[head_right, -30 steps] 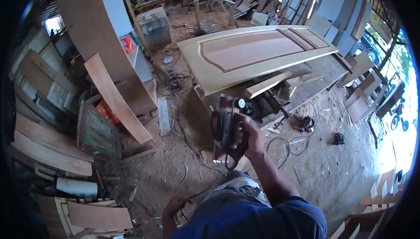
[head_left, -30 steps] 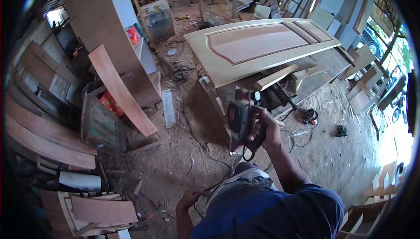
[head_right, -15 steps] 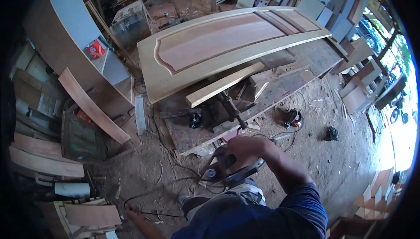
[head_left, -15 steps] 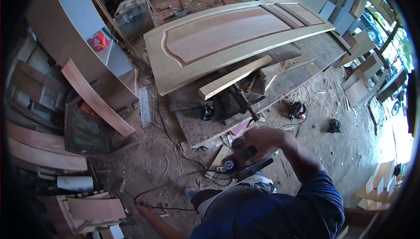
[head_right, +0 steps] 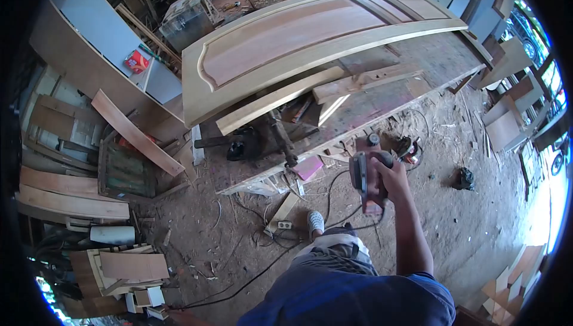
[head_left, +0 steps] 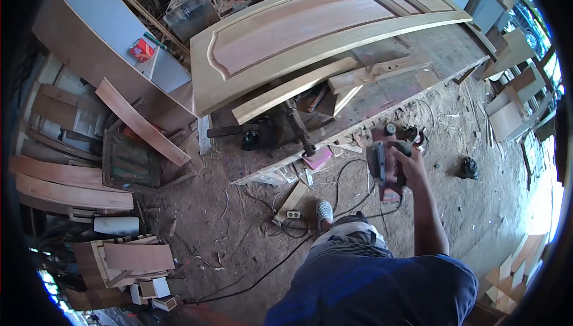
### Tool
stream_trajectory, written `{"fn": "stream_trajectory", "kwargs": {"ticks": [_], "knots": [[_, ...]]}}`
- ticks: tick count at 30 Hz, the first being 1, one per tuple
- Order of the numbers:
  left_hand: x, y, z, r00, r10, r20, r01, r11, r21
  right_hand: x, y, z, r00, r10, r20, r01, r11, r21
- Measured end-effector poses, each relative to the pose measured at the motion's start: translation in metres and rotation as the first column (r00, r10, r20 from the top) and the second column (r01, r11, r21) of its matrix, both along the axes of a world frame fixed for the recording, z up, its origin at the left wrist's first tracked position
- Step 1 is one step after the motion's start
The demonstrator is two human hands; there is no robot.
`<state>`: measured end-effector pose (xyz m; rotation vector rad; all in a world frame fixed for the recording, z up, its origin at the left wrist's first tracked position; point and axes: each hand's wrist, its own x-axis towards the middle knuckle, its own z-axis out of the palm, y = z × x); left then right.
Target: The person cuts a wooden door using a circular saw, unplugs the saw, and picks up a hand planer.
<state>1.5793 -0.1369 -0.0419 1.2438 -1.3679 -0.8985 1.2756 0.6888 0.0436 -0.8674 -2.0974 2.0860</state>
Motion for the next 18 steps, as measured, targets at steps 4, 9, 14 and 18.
{"fn": "stream_trajectory", "kwargs": {"ticks": [4, 9, 14, 18], "knots": [[0.015, 0.043, -0.039, 0.988, -0.144, 0.055, 0.149, 0.982, -0.113, 0.016, 0.039, -0.012, 0.964, -0.262, -0.038, 0.253, 0.956, -0.151], [0.027, 0.138, -0.055, 0.937, -0.349, 0.029, 0.35, 0.931, -0.105, -0.016, 0.1, -0.019, 0.968, -0.241, -0.071, 0.23, 0.963, -0.142], [0.013, 0.252, -0.001, 0.834, -0.55, -0.047, 0.552, 0.831, 0.073, -0.095, 0.16, -0.051, 0.928, -0.365, -0.073, 0.345, 0.917, -0.2], [-0.02, 0.363, 0.033, 0.82, -0.556, -0.134, 0.565, 0.824, 0.04, -0.167, 0.21, -0.081, 0.92, -0.379, -0.097, 0.35, 0.909, -0.225]]}}
